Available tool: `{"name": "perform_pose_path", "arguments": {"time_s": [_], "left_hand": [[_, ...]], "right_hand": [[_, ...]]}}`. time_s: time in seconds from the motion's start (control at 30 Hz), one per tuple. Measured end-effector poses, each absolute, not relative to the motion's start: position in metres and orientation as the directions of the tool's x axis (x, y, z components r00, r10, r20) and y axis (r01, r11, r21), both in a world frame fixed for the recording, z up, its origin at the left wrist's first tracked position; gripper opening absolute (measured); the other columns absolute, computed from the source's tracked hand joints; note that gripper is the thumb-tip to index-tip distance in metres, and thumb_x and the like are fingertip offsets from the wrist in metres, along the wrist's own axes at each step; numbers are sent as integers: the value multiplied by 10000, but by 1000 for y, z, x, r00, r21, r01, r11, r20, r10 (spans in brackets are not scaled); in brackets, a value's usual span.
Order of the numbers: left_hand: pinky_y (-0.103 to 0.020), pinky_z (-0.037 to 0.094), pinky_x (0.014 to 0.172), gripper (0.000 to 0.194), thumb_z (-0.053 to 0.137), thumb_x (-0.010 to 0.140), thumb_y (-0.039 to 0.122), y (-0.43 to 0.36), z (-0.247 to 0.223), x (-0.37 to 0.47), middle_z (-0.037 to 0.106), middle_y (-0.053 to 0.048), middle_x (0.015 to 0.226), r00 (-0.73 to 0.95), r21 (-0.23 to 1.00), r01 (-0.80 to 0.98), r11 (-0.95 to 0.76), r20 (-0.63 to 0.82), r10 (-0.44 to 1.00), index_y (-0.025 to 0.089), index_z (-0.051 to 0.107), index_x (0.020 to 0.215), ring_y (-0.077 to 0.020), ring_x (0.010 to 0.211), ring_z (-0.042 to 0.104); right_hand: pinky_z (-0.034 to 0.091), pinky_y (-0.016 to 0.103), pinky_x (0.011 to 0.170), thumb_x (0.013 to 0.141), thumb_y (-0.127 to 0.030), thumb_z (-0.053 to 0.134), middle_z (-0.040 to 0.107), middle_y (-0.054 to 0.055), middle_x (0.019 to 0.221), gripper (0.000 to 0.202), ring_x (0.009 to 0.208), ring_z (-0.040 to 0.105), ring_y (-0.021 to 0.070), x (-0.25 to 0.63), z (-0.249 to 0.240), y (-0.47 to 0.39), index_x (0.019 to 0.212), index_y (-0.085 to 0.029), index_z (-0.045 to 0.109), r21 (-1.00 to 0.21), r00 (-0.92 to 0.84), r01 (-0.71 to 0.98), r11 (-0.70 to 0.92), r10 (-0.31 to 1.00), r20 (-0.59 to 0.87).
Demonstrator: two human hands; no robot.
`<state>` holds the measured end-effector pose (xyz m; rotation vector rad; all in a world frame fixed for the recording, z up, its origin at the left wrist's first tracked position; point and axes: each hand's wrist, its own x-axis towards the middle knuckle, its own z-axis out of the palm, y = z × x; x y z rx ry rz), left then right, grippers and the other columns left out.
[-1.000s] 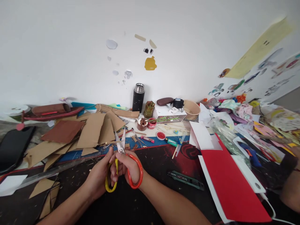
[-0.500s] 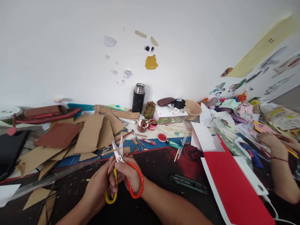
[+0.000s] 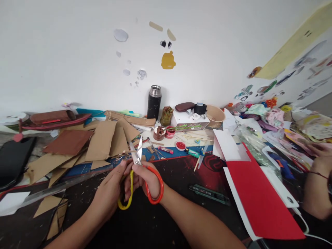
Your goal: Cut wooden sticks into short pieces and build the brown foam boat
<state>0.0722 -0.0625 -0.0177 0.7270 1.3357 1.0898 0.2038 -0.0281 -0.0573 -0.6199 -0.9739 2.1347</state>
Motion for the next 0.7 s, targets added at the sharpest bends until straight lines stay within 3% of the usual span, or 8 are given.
{"name": "perform_pose_path", "arguments": {"time_s": [0.07, 0.1, 0.17, 0.27, 0.4, 0.53, 0.7], "left_hand": [[-331, 634, 771, 630, 698, 851, 787, -60, -12, 65, 814, -57, 890, -120, 978, -27, 207, -208, 971, 238, 774, 1152, -283, 893, 779], [-375, 617, 952, 659, 685, 870, 777, -58, -10, 62, 819, -93, 1143, -102, 989, 62, 132, -126, 987, 243, 751, 1249, -327, 1144, 749], [-475, 516, 1148, 727, 687, 882, 753, -55, -8, 56, 709, -134, 1445, -50, 970, 241, 22, -10, 999, 242, 672, 1399, -385, 1384, 624], [-583, 436, 1206, 820, 700, 877, 728, -55, -11, 53, 632, -183, 1520, 44, 867, 493, -78, 65, 997, 222, 572, 1510, -426, 1408, 590], [-615, 426, 1210, 948, 764, 809, 700, -60, -18, 57, 597, -210, 1569, 148, 739, 659, -142, 57, 987, 209, 500, 1576, -464, 1450, 554], [-603, 405, 1238, 949, 812, 785, 594, -62, -23, 58, 569, -208, 1615, 202, 730, 661, -177, 54, 978, 228, 477, 1594, -458, 1515, 501], [-562, 424, 1243, 982, 871, 661, 324, -64, -21, 56, 665, -194, 1504, 193, 858, 484, -171, 86, 977, 215, 520, 1572, -440, 1494, 534]], "right_hand": [[604, 347, 610, 876, -712, 698, 650, 0, 638, 563, 598, 707, 218, 205, -53, -25, 1036, -176, 631, -824, -555, -378, -423, 816, -164], [606, 347, 618, 870, -720, 710, 657, 2, 656, 571, 622, 717, 224, 206, -52, -23, 1037, -180, 632, -848, -504, -357, -391, 845, -177], [590, 341, 589, 857, -777, 698, 663, 4, 672, 607, 632, 712, 233, 208, -49, -18, 1013, -194, 630, -884, -362, -345, -317, 913, -187], [585, 335, 633, 890, -771, 695, 680, 11, 719, 578, 674, 709, 225, 210, -48, -15, 977, -202, 643, -950, -214, -273, -149, 973, -91], [593, 361, 690, 972, -760, 598, 688, 17, 744, 560, 686, 706, 229, 208, -48, -18, 1024, -205, 651, -969, -216, -236, -67, 976, -15], [578, 371, 901, 998, -647, 643, 751, 56, 993, 445, 936, 719, 237, 205, -49, -24, 1083, -211, 670, -986, -153, -127, 104, 980, 123], [567, 398, 949, 949, -527, 765, 744, 69, 1114, 490, 981, 714, 247, 207, -43, -32, 1311, -228, 624, -980, -215, 36, 194, 960, 182]]}}
